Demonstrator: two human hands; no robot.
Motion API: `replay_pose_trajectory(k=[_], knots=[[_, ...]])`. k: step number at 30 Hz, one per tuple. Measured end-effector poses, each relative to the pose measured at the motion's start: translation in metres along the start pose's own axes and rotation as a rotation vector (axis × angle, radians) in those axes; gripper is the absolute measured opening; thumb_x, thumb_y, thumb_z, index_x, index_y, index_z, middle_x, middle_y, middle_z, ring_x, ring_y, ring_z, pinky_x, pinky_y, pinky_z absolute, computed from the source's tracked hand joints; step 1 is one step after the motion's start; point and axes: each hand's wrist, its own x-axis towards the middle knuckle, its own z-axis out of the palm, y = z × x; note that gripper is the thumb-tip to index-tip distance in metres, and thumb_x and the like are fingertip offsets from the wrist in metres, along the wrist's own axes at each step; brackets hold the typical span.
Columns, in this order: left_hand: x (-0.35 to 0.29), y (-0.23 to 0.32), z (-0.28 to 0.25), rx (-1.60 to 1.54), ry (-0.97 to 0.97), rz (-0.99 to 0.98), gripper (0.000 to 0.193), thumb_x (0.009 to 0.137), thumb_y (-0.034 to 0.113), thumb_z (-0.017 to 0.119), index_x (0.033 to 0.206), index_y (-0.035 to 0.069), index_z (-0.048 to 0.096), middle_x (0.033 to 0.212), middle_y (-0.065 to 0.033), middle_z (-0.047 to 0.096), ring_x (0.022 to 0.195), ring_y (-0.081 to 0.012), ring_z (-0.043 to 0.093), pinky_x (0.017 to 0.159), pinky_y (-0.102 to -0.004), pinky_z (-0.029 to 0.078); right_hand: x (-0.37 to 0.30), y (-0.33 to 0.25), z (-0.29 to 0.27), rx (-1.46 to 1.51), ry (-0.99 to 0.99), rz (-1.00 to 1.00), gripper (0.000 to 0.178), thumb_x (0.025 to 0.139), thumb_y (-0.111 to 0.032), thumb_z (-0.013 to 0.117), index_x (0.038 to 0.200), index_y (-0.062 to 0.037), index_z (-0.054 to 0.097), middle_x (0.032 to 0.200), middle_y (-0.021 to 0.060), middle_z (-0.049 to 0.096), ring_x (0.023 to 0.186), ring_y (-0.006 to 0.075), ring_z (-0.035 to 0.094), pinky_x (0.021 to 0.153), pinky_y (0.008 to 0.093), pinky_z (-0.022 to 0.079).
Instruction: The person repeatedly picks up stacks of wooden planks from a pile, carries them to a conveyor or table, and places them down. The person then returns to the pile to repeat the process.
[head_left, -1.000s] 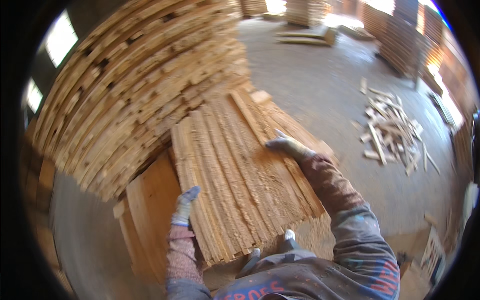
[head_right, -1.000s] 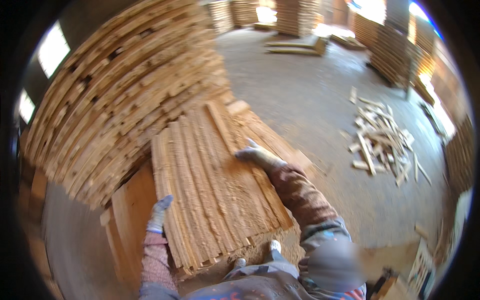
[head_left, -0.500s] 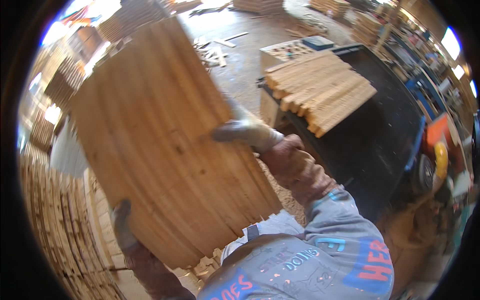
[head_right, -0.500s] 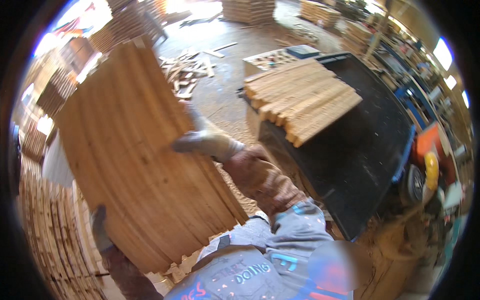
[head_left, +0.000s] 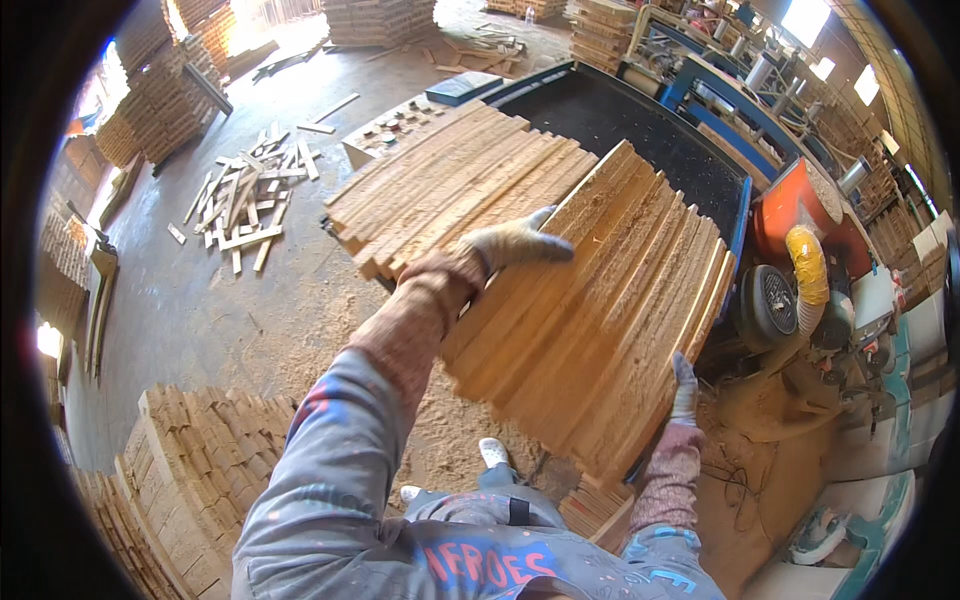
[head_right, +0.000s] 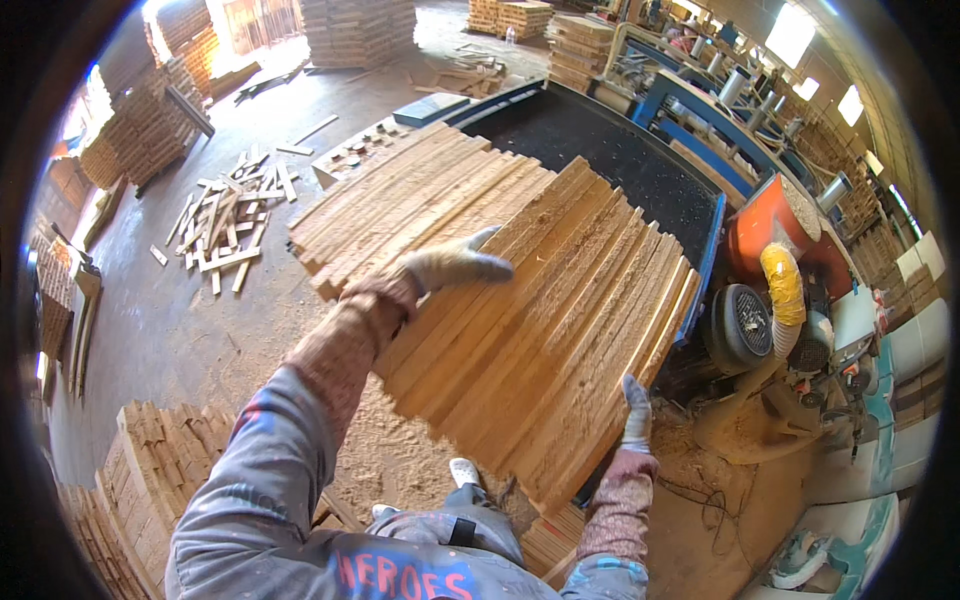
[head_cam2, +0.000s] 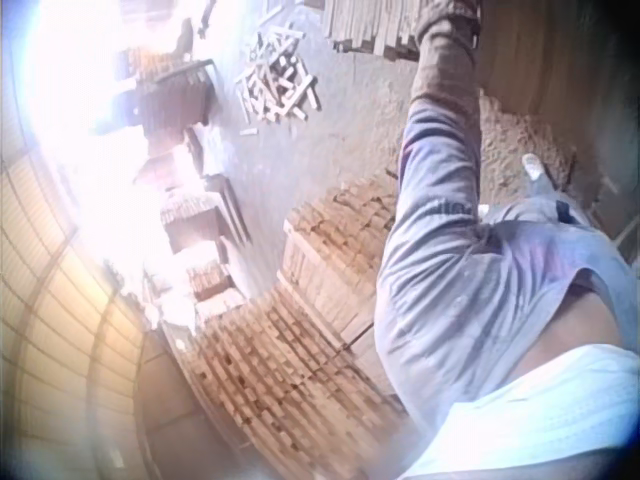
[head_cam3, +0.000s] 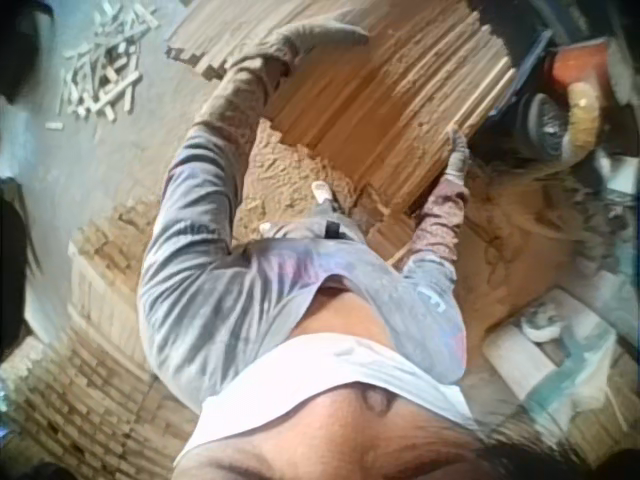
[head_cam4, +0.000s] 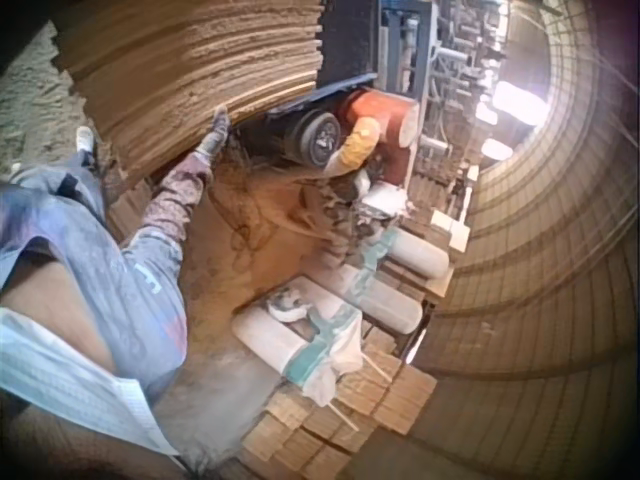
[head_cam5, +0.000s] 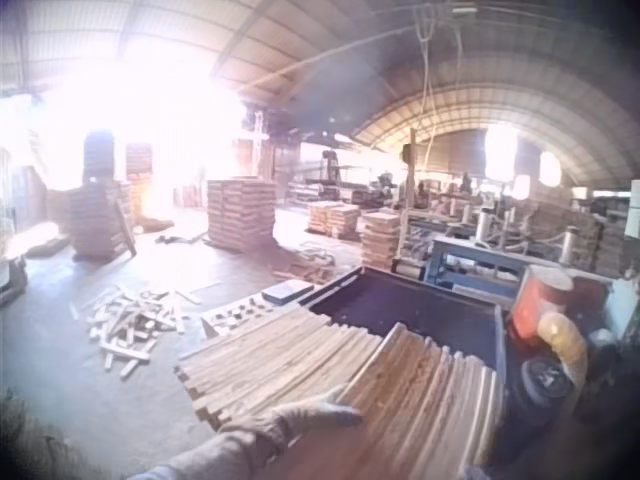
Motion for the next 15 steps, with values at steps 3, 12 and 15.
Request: replay_pose_trajectory(k=[3, 12, 15], knots=[[0.086, 0.012, 0.018, 0.681, 0.03, -0.573, 0.107, 0.085, 0.071, 0.066, 0.159, 0.002, 0.03, 0.162, -0.0274, 0.03, 0.154, -0.0391, 0.023, 0.125, -0.0445, 0.021, 0.053, 0.002, -0.03, -0.574, 0.115, 0.037, 0.088, 0.089, -0.064, 0.066, 0.137, 0.009, 0.055, 0.14, 0.0254, 0.056, 0.126, 0.0364, 0.056, 0.109, 0.0392, 0.044], [-0.021, -0.063, 0.068, 0.678, 0.56, -0.15, 0.083, 0.092, 0.065, 0.063, 0.156, 0.017, 0.041, 0.149, -0.0251, 0.049, 0.139, -0.0449, 0.043, 0.116, -0.0495, 0.037, 0.105, -0.003, 0.054, -0.614, 0.244, -0.209, 0.063, 0.08, -0.053, 0.085, 0.097, 0.0065, 0.071, 0.09, 0.0198, 0.074, 0.078, 0.0281, 0.068, 0.074, 0.0414, 0.056], [-0.108, -0.061, 0.096, 0.468, 0.667, -0.276, 0.08, 0.096, 0.053, 0.065, 0.158, 0.011, 0.037, 0.145, -0.0262, 0.052, 0.133, -0.044, 0.049, 0.112, -0.0484, 0.042, 0.157, -0.01, 0.002, -0.579, -0.172, -0.177, 0.046, 0.092, -0.038, 0.077, 0.105, 0.0066, 0.072, 0.096, 0.0175, 0.073, 0.083, 0.0237, 0.067, 0.076, 0.04, 0.056]])
